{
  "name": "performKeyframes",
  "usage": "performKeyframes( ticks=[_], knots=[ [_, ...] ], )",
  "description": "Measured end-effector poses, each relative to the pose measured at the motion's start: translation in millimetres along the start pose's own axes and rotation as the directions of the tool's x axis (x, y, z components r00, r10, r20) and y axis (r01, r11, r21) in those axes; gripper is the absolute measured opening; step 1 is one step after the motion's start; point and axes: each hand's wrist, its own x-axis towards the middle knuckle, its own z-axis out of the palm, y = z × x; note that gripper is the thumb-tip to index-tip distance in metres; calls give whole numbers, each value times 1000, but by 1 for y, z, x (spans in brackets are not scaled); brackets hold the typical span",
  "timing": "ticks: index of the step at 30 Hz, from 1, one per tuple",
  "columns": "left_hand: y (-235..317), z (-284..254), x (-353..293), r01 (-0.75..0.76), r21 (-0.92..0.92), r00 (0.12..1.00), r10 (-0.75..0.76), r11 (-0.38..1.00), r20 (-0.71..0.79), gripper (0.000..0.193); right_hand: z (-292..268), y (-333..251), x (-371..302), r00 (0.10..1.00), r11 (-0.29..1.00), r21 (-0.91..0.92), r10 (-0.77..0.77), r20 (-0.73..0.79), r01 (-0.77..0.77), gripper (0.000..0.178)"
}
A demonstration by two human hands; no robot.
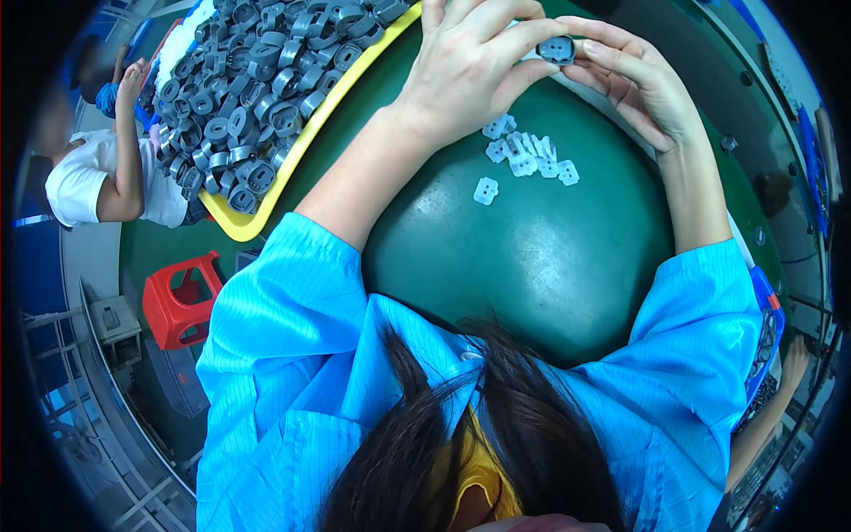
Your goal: Assembling small plastic components by hand in a manufacturing environment.
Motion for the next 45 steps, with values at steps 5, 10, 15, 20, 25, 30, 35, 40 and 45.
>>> performKeyframes(
  ticks=[5,10,15,20,25,30,35,40,45],
  knots=[
    [6,2,-2,125,-181,992,-126,975,7,39,25,-7,-1,996,961,271,-78,50,62,28],
    [6,0,-1,248,-404,967,-204,880,150,39,14,-2,5,994,935,354,-4,112,-36,22],
    [-27,-13,-10,495,-294,780,-268,818,566,46,-74,48,27,956,941,-338,-92,-280,-9,37],
    [-41,2,-30,456,-303,794,-228,837,564,37,-43,27,14,814,433,-900,-539,-217,46,33],
    [-27,13,-26,444,-225,820,-293,867,491,33,24,-19,-26,930,661,-676,-94,355,325,28],
    [-9,20,-16,540,-329,835,-447,774,321,39,28,-6,-17,959,640,-727,-60,277,249,27],
    [-3,15,-11,505,-242,837,-402,829,370,32,22,-4,-9,977,518,-845,-214,22,133,26],
    [-3,7,-9,560,-402,822,-426,724,378,34,-8,4,-8,945,666,-670,-233,230,327,22],
    [-1,11,-8,680,-476,733,-527,557,430,36,-2,5,-8,935,568,-743,-225,275,355,16]
  ],
)
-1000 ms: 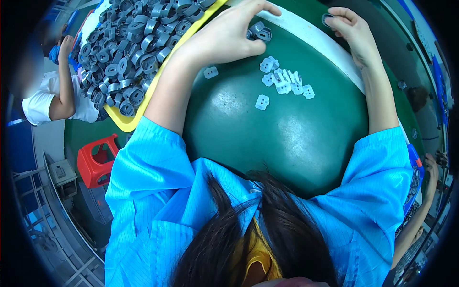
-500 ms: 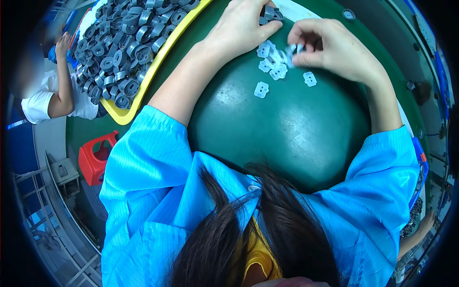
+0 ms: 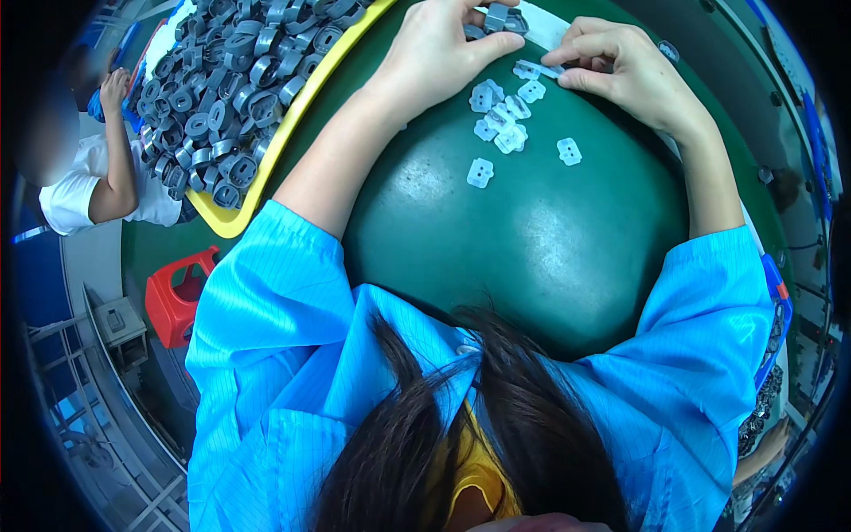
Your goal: Assembling small plastic components by hand in a manufacturing environment.
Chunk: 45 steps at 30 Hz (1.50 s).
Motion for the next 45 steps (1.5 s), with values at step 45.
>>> performKeyframes(
  ticks=[45],
  knots=[
    [-2,2,0,-274,-7,961,274,962,30,36,17,-12,11,922,716,652,382,-66,-249,20]
  ],
)
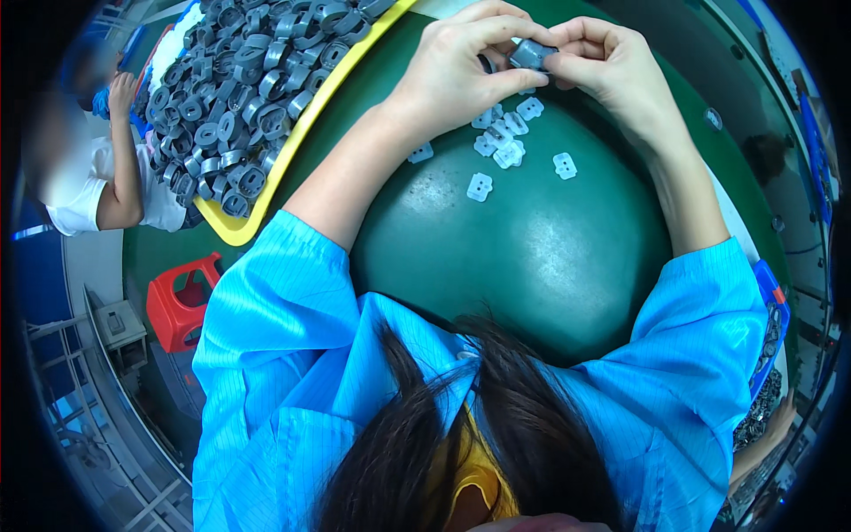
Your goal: Assembling small plastic components by hand in a manufacturing environment.
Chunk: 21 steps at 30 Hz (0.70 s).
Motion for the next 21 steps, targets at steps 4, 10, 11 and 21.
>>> performKeyframes(
  ticks=[4,10,11,21],
  knots=[
    [-5,4,1,-371,56,914,375,927,-154,39,16,1,0,935,953,-103,-300,-191,285,14],
    [0,-1,-2,175,-74,979,-182,982,-96,35,0,-3,7,995,811,577,96,22,-91,16],
    [-2,-1,-1,334,-116,937,-343,935,-68,34,-11,-6,10,985,885,445,168,-36,-134,16],
    [-9,-8,4,543,-415,822,-563,730,85,34,-29,11,10,856,645,-759,-437,-276,85,17]
  ],
)
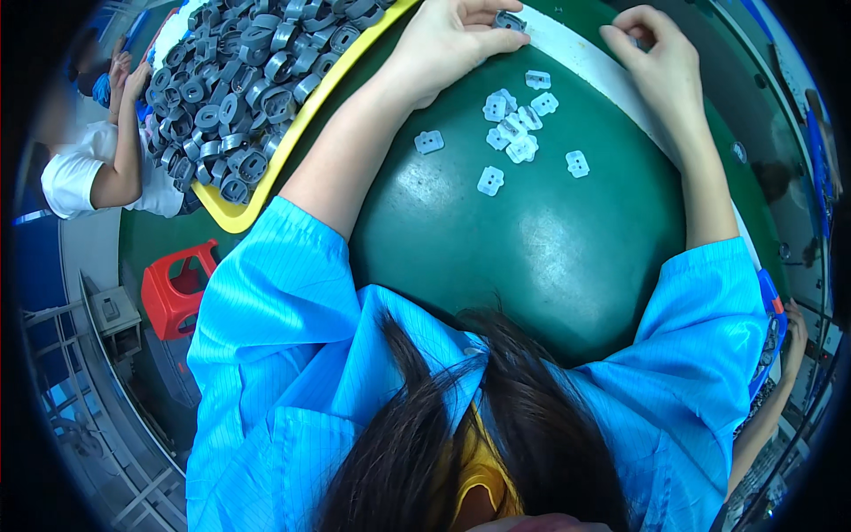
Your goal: Assembling small plastic components by hand in a manufacturing environment.
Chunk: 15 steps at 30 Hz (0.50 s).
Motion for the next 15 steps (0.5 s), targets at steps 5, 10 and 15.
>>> performKeyframes(
  ticks=[5,10,15],
  knots=[
    [-4,4,-2,-188,216,981,195,958,-9,31,17,-55,-20,922,997,15,-74,381,73,35],
    [0,9,-6,-209,318,970,237,925,-53,33,4,-46,-15,895,992,121,-21,446,-37,25],
    [3,20,-8,-253,254,967,252,933,39,39,-23,-33,-4,913,804,512,88,399,-302,12]
  ],
)
